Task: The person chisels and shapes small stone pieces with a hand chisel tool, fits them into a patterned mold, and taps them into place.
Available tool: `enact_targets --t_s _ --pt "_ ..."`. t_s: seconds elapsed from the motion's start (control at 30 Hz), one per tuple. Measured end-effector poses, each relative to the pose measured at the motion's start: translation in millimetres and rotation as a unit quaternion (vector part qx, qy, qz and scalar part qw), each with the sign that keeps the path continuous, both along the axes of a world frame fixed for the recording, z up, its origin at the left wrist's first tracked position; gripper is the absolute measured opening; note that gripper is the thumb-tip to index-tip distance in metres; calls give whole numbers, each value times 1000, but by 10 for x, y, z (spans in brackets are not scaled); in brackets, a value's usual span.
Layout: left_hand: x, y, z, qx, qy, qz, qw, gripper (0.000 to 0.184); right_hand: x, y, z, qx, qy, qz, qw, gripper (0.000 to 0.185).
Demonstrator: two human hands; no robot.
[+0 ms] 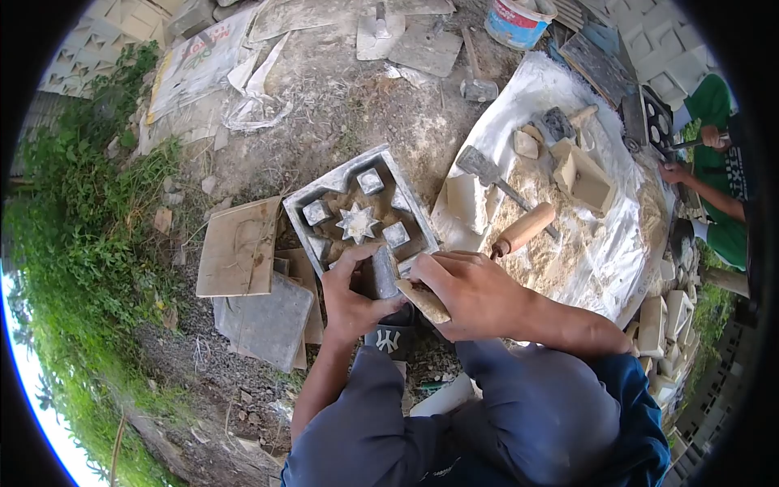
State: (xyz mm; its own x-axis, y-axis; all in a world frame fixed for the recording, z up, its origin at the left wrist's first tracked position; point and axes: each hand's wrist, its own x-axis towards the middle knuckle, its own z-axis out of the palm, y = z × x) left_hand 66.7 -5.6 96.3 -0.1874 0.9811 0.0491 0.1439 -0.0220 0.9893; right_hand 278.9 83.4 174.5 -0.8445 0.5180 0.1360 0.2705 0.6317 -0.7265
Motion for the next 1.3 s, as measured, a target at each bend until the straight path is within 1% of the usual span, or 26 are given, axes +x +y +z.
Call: enact_targets --t_s 0.03,0.07,0.1,0.13,0.17,0.27,0.3,0.33,0.43,0.47,0.53,0.57,0.7,0.77,0.83,0.9,0.97,1.07,1.1,1.13,1.17,1.2,1.27,1.3 --pt "-5 -13 9 -15 23 -10 1000 77 5 4 -7 -3 -23 1 1000 47" --pt "-4 -25 15 -16 23 -10 1000 77 4 10 -15 -7 -46 2 999 46" --pt "-4 -33 22 -12 78 -30 996 78 -18 41 -31 -8 -46 2 999 46" --pt "3 -37 30 -7 133 -51 990 78 -52 102 -60 -48 -90 -20 995 47" --pt "25 -37 41 -6 132 -53 990 78 -62 160 -94 -88 -135 -44 986 47" --pt "47 -9 44 5 129 -78 989 79 -27 278 -359 -83 -112 -85 987 47" --pt "38 1 -5 12 100 -55 993 79 4 231 -288 -110 -98 -94 985 49" --pt "34 -15 -41 15 69 -31 997 79 30 157 -208 -111 -98 -91 985 49" --pt "-30 -45 -83 2 40 -10 999 77 70 49 -125 -26 -14 -1 1000 52" --pt "-19 -53 -87 0 40 -12 999 77 78 27 -120 -29 -14 -3 999 52" --pt "3 -27 -85 34 -2 0 999 75 73 20 -83 -33 -31 31 998 52" --pt "0 -20 -91 36 -3 0 999 75 45 0 -131 -7 -7 26 1000 51" --pt "-28 -21 -97 29 37 -6 999 73 28 12 -112 -2 -6 31 999 50" --pt "-15 -32 -65 24 46 -6 999 72 37 7 -109 -2 -28 27 999 50" --pt "-1 -27 -11 -4 82 -5 997 70 41 14 -112 -8 -31 29 999 49" --pt "13 -24 9 -2 87 1 996 71 28 31 -115 -13 -33 33 999 49" --pt "31 -26 5 1 91 7 996 71 4 42 -135 -35 -43 9 998 51" --pt "70 -19 -6 6 74 26 997 72 -55 96 -208 -26 -58 -8 998 53" --pt "80 -30 15 24 113 0 993 72 -55 156 -250 -26 -58 -11 998 53" --pt "91 -43 27 42 152 -26 987 73 -56 236 -296 -24 -82 -22 996 55" --pt "113 -43 -1 37 126 -38 991 76 -65 278 -322 -23 -105 -32 994 57" --pt "124 -24 7 36 128 -39 990 76 -55 249 -271 -23 -102 -32 994 57" --pt "143 10 27 24 -6 7 1000 77 21 137 -112 -92 -78 -30 992 62" --pt "98 -4 15 16 4 4 1000 77 30 103 -136 -54 -56 0 997 64"
